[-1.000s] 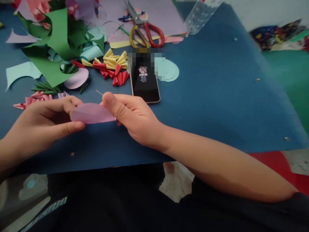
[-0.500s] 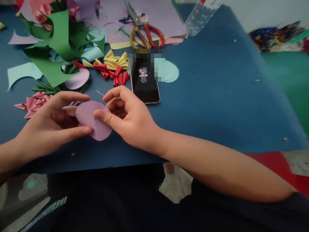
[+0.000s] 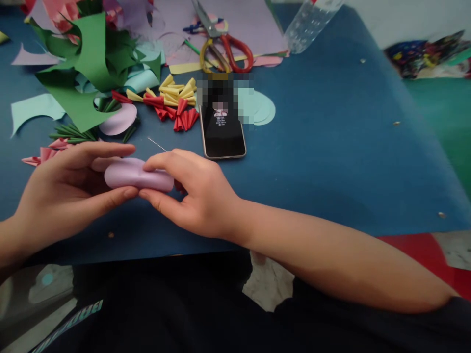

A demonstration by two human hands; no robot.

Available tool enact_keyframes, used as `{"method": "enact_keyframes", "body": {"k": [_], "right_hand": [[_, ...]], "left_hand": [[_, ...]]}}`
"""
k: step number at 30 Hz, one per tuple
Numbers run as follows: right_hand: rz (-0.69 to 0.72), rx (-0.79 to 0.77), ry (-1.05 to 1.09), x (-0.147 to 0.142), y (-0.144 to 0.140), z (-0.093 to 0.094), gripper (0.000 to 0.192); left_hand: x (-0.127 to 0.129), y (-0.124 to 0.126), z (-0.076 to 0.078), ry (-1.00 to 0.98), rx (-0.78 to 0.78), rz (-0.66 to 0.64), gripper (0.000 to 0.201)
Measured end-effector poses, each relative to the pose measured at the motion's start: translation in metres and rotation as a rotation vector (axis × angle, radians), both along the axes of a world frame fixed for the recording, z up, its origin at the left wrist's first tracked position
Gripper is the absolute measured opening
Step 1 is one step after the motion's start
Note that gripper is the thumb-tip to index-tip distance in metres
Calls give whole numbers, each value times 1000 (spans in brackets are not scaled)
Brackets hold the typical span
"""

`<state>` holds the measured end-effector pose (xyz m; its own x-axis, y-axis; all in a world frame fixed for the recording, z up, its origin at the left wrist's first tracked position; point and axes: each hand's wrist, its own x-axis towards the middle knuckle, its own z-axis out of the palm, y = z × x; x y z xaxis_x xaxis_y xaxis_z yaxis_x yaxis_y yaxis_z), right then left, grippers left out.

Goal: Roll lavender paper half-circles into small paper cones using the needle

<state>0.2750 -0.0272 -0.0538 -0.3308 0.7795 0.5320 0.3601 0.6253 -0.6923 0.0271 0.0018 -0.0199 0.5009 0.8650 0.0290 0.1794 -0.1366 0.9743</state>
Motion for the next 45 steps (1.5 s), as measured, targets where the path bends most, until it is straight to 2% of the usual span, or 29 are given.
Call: {"method": "enact_keyframes", "body": {"k": [3, 7, 11, 13, 15, 17, 19, 23, 26, 29, 33, 37, 42, 45], "right_hand": [[29, 17, -16, 1, -1, 4, 14], [64, -3, -28, 1, -1, 6, 10], [132, 36, -19, 2, 0, 5, 6], [113, 78, -41, 2, -2, 4, 8], [26, 146, -77, 2, -4, 4, 13], [-75, 208, -96, 2, -6, 5, 15], [-105, 241, -100, 1, -7, 7, 12], [-25, 206, -83, 1, -4, 8, 9], [31, 138, -18, 1, -2, 8, 8], [35, 138, -6, 2, -1, 9, 8], [-26, 186, -7, 2, -3, 9, 12], [26, 132, 49, -1, -6, 9, 19], [32, 42, 107, 0, -3, 8, 22], [63, -13, 183, 4, 1, 8, 26]], "left_hand": [[-2, 3, 0, 35, 62, -5, 36], [-4, 9, 2, 91, 286, -11, 19], [-1, 8, 4, 68, 301, -68, 9], [1, 6, 5, 41, 271, -104, 11], [2, 5, 3, 34, 251, -121, 12], [2, 5, 1, 34, 267, -137, 12], [0, 6, -2, 50, 309, -144, 13], [-1, 6, -3, 84, 389, -179, 13], [0, 6, -1, 119, 395, -159, 7], [0, 6, 0, 120, 419, -143, 5], [-1, 4, 3, 94, 560, -138, 16], [2, -1, 8, 140, 610, -74, 25], [-2, -2, 4, 180, 687, -214, 30], [-7, 0, 0, 172, 668, -236, 32]]}}
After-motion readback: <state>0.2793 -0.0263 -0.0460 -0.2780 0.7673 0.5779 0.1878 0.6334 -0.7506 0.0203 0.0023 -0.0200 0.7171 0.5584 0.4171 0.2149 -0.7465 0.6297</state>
